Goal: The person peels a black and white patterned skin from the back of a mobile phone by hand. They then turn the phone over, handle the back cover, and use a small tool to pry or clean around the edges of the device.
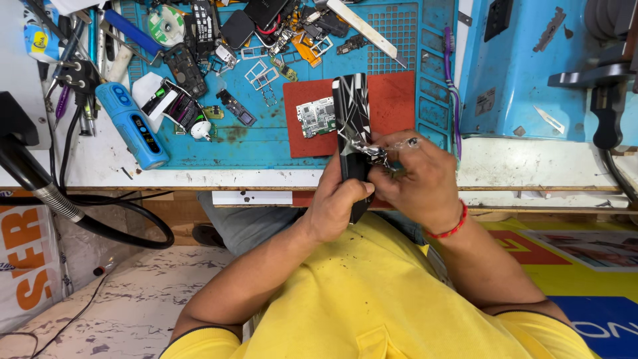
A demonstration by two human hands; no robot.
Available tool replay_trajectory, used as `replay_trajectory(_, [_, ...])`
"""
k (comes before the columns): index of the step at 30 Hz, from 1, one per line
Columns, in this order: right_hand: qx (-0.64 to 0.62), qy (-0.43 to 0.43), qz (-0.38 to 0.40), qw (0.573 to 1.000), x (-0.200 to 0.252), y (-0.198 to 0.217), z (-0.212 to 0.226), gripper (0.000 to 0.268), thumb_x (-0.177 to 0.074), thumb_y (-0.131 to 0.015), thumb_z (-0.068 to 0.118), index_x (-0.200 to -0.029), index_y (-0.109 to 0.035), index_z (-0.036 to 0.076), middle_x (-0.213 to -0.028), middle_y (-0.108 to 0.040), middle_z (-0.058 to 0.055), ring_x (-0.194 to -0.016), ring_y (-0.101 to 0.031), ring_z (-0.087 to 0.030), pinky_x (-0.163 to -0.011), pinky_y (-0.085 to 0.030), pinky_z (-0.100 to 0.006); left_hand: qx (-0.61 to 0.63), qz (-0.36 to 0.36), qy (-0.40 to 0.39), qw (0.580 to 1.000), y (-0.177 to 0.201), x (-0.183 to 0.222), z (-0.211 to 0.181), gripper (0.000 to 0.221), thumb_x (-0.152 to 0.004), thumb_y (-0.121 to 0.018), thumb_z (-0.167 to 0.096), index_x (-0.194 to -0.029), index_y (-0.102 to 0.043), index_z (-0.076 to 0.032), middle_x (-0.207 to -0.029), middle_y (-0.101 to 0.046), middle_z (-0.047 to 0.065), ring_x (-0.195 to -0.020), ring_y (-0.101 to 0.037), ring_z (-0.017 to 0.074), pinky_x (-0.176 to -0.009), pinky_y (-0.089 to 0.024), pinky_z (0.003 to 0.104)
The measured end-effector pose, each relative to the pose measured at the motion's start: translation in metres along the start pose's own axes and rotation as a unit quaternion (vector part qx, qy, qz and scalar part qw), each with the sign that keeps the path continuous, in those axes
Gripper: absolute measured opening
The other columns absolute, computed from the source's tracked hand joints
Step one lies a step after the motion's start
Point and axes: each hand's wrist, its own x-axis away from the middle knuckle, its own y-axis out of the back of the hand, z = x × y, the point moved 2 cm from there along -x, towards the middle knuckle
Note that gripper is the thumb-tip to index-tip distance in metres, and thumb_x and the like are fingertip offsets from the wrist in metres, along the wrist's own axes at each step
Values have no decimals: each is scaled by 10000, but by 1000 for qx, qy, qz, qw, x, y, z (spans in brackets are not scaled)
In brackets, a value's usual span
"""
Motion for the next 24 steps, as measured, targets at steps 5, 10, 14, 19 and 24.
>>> replay_trajectory(5, [-33, 18, 9, 999, -2, 12, -10, 265, -783, -815, -34, -999, -682, 44, -1051, -734, -92, -893, -751, -229, -740, -595, -314, 72, 10, 95, 993, -1, -2, -8, 504, -883, -459, -31, -1384, -436, 26, -999, -618, 138, -899, -619, 209, -837, -579, 383])
replay_trajectory(10, [-3, 20, -1, 1000, -9, 20, -16, 248, -806, -788, -96, -921, -616, 39, -1053, -743, -95, -931, -749, -230, -755, -582, -308, 82, 46, 116, 989, -1, 5, -9, 414, -904, -460, -65, -1308, -433, 21, -962, -614, 177, -859, -620, 247, -833, -548, 413])
replay_trajectory(14, [21, 54, -33, 998, -7, 21, -25, 271, -833, -811, -116, -946, -618, 35, -1058, -736, -103, -957, -742, -239, -791, -584, -318, 151, 33, 159, 975, 3, 13, -7, 374, -892, -470, -78, -1250, -437, 29, -964, -622, 220, -848, -632, 311, -824, -538, 448])
replay_trajectory(19, [-6, 36, -2, 999, -13, 19, -30, 300, -764, -735, -159, -966, -624, 32, -1078, -752, -108, -987, -757, -246, -797, -593, -294, 219, 43, 164, 961, 8, 21, -15, 413, -889, -459, -89, -1291, -450, 8, -953, -623, 238, -842, -638, 333, -812, -537, 459])
replay_trajectory(24, [-387, -187, 220, 876, -36, 41, -20, 520, -839, -757, 33, -1325, -570, 41, -1275, -684, -127, -1210, -666, -221, -1039, -548, -349, 257, 61, 183, 947, 17, 17, -16, 394, -906, -458, -91, -1287, -474, 8, -948, -625, 227, -827, -644, 325, -777, -559, 464])
